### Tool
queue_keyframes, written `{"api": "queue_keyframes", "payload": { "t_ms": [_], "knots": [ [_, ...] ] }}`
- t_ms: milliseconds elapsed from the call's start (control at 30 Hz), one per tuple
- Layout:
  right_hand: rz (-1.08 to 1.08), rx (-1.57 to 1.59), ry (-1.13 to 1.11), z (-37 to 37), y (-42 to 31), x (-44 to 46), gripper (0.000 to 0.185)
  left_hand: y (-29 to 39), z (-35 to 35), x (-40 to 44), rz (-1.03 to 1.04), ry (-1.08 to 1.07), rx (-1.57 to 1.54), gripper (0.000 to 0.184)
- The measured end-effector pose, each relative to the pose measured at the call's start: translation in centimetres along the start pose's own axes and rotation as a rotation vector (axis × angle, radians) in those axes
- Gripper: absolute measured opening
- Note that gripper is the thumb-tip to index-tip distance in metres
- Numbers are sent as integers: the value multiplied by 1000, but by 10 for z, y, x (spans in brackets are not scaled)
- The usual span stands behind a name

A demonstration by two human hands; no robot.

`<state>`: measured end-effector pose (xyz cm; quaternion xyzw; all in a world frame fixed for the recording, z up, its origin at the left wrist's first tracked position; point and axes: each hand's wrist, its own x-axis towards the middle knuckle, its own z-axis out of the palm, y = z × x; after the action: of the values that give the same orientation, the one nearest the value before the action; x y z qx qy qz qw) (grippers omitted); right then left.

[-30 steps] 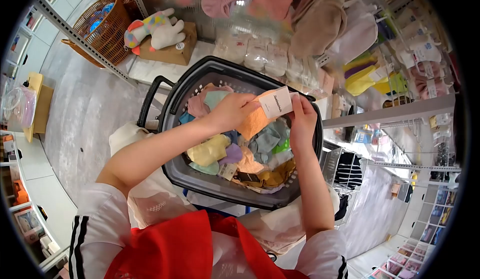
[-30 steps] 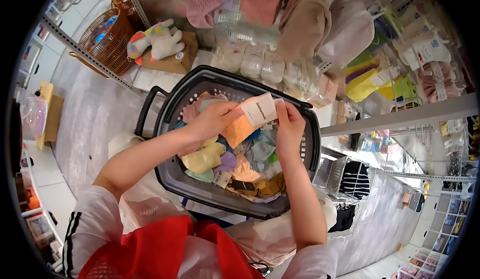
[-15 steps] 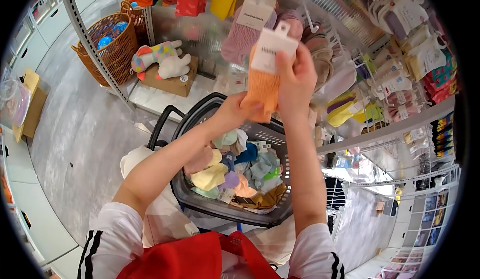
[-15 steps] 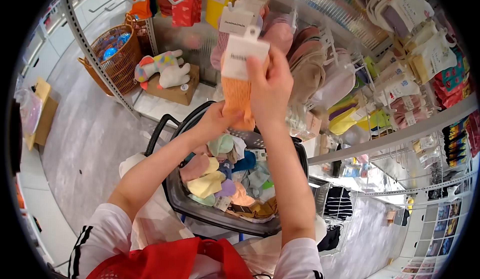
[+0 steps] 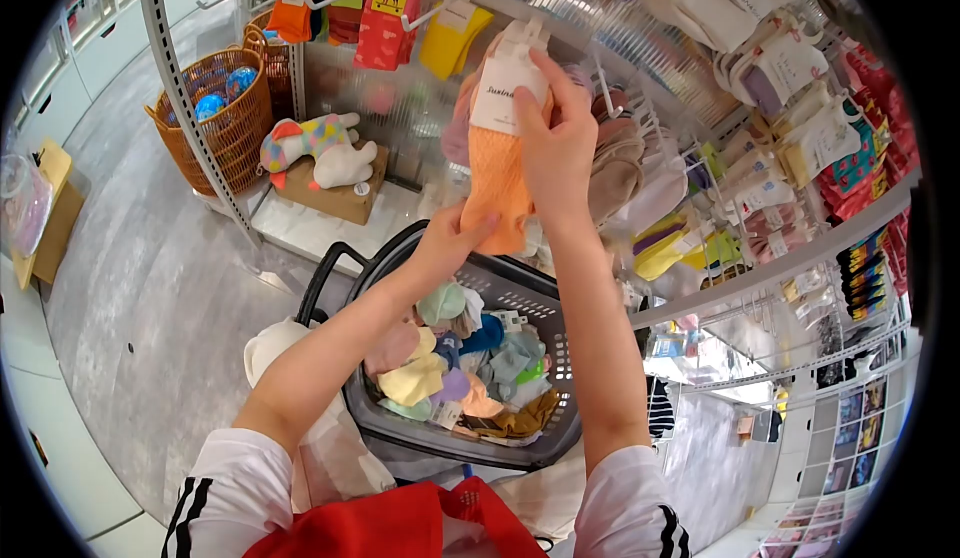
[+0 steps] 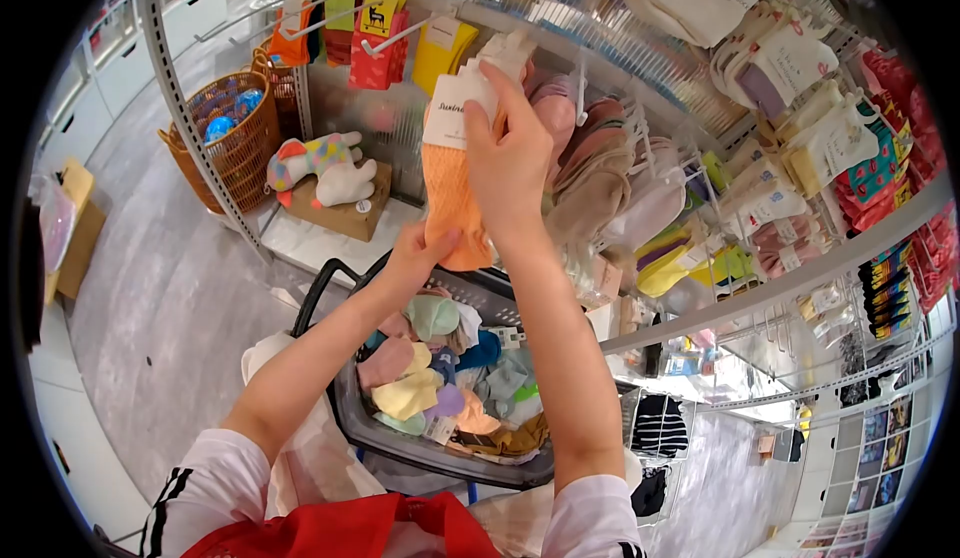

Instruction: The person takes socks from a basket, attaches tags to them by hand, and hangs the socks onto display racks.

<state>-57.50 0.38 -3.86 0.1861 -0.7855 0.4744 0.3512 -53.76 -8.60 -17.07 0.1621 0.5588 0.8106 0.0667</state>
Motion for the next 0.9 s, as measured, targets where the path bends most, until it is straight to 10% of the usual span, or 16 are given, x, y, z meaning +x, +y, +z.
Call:
{"api": "queue_keyframes", "payload": {
  "t_ms": [333,900],
  "knots": [
    [88,168,-35,7,16,3,36,55,-30,27,777,131,699,70],
    [-20,-35,244,50,116,42,35,10,-50,68,534,37,887,25]
  ]
}}
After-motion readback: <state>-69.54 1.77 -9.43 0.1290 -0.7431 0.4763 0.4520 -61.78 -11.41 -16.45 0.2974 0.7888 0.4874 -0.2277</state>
